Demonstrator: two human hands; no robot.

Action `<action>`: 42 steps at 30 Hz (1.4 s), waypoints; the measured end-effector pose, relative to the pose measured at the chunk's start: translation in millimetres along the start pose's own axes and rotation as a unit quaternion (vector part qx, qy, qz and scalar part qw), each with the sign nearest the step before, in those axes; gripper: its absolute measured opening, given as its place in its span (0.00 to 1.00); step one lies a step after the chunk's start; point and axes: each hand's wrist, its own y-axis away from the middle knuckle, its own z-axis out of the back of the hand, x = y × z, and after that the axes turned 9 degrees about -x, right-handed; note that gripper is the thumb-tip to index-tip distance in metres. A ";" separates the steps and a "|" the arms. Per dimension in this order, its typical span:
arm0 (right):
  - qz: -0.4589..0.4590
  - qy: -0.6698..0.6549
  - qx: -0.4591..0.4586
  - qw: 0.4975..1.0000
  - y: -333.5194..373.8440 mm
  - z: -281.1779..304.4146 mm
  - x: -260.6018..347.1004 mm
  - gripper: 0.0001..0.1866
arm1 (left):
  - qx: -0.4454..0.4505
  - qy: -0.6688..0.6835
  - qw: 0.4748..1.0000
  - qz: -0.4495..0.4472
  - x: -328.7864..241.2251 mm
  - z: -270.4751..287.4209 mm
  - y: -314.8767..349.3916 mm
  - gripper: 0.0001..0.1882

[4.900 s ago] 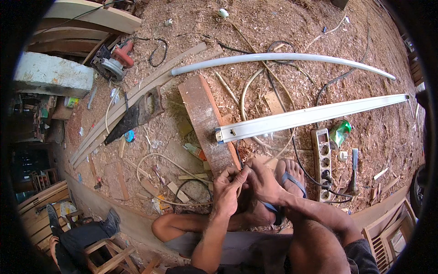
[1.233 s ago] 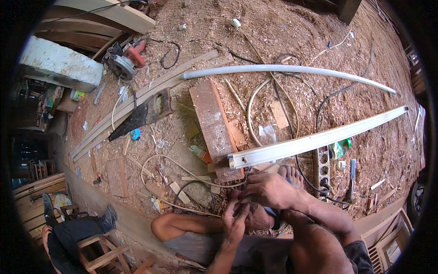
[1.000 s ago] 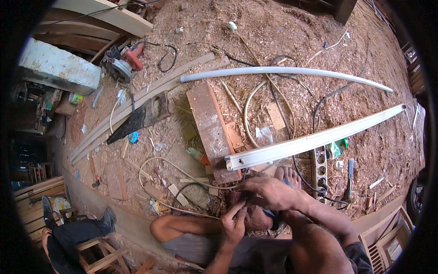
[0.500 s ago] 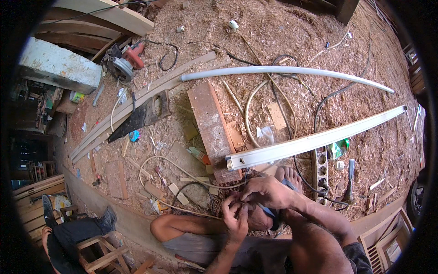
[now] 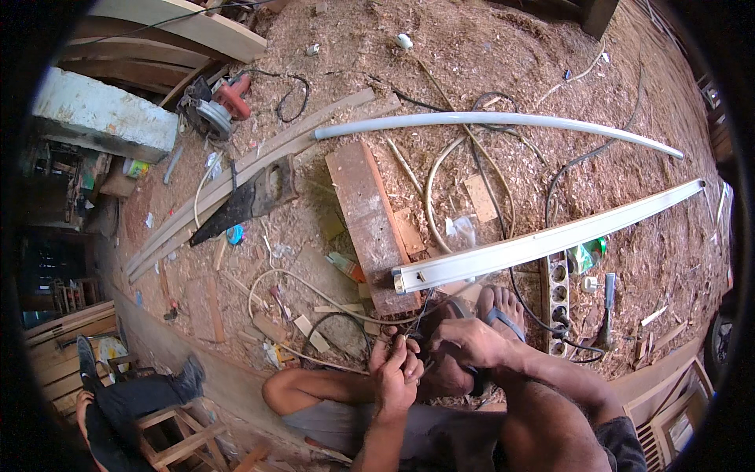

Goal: The person sits on the floor and assembles a long white electrical fixture. They use a chisel to carve the fixture, insert a blue plastic connector, and then strip and twist wires to connect them to the fixture.

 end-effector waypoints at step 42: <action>-0.004 0.100 -0.053 0.994 -22.8 -26.3 -35.9 0.14 | -0.042 -0.256 0.966 -0.017 -30.4 0.4 6.9 0.07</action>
